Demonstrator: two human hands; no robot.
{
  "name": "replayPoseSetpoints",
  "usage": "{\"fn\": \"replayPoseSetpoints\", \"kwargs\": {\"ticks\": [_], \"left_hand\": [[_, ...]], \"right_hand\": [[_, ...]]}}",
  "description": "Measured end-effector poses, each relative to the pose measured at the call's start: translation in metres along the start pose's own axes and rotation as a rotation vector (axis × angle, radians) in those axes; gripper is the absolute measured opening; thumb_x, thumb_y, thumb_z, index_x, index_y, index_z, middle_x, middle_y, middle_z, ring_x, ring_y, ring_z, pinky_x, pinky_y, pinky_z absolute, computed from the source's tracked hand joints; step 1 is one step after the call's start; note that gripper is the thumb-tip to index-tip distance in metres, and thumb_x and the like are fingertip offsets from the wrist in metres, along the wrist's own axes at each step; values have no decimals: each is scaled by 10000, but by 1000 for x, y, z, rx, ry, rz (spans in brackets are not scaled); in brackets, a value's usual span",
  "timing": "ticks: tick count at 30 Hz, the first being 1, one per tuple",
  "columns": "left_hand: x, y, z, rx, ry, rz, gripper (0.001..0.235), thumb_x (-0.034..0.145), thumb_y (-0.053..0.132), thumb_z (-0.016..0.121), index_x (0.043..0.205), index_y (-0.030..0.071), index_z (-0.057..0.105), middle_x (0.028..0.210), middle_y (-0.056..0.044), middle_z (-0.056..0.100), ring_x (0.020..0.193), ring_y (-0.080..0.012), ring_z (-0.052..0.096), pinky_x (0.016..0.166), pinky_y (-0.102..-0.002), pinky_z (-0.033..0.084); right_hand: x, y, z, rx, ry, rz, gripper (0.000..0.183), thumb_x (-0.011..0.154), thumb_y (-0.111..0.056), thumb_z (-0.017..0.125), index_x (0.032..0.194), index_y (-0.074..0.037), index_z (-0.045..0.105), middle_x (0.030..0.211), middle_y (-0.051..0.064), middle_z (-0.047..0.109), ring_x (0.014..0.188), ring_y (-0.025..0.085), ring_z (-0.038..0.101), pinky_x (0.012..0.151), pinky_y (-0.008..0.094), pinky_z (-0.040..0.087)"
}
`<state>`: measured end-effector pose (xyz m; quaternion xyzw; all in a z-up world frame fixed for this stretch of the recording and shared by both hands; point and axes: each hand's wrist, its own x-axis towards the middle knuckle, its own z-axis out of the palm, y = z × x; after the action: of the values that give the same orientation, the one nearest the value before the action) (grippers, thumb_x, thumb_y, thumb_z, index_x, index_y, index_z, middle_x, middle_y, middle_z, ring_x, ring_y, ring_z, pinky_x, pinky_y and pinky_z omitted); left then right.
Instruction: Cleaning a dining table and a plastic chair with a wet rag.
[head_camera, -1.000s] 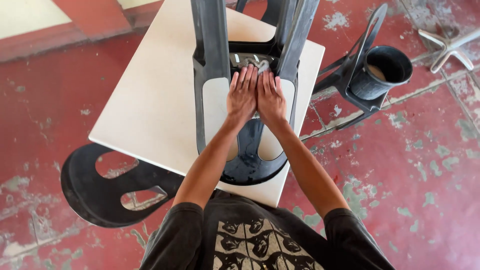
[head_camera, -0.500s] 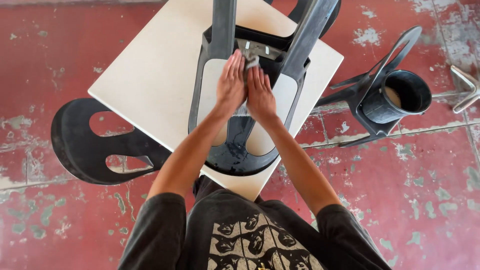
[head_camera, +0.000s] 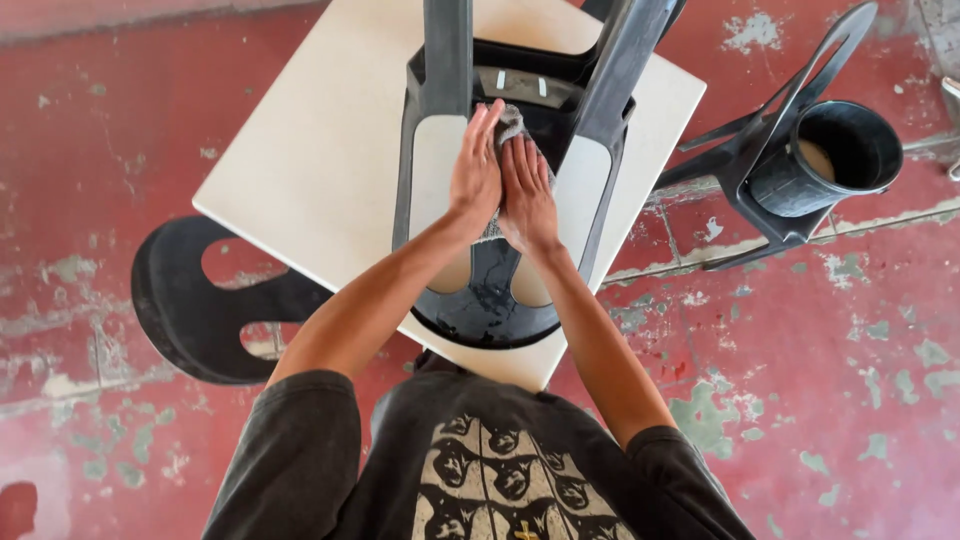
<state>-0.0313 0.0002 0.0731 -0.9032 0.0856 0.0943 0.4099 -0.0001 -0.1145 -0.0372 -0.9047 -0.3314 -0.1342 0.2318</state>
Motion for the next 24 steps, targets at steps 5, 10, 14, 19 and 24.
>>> {"fn": "replayPoseSetpoints", "kwargs": {"ticks": [5,10,14,19,24], "left_hand": [[24,28,64,-243,291,-80,511,1020,243,551,1465,-8,558,1685,-185,276,1609,-325,127,1277,-493,-31],[-8,90,112,-549,421,-94,601,1037,217,482,1563,-62,396,1661,-226,300,1581,-324,216,1302,-432,62],[-7,118,131,-738,498,-66,643,1032,193,460,1584,-90,293,1666,-255,294,1579,-328,209,1291,-419,105],[33,82,74,-918,612,-46,665,998,171,502,1571,-96,297,1649,-249,305,1573,-329,212,1288,-458,115],[66,70,23,-1269,707,-38,671,946,120,556,1561,-49,347,1615,-212,395,1542,-334,292,1274,-500,152]], "right_hand": [[11,-7,-2,25,46,11,642,952,-43,580,1561,50,396,1645,234,370,1564,362,283,1299,486,206],[-58,-13,44,39,134,6,618,953,-55,641,1526,61,444,1610,247,417,1545,360,342,1296,504,239],[-85,-5,54,67,125,31,600,905,-30,679,1472,56,502,1555,261,468,1497,379,390,1258,517,264],[-51,21,19,68,341,78,515,880,37,721,1378,-52,622,1325,211,606,1241,348,569,1038,451,426],[-20,26,-18,255,522,238,454,905,118,694,1319,-63,656,1190,159,643,1098,291,675,913,371,598]]}}
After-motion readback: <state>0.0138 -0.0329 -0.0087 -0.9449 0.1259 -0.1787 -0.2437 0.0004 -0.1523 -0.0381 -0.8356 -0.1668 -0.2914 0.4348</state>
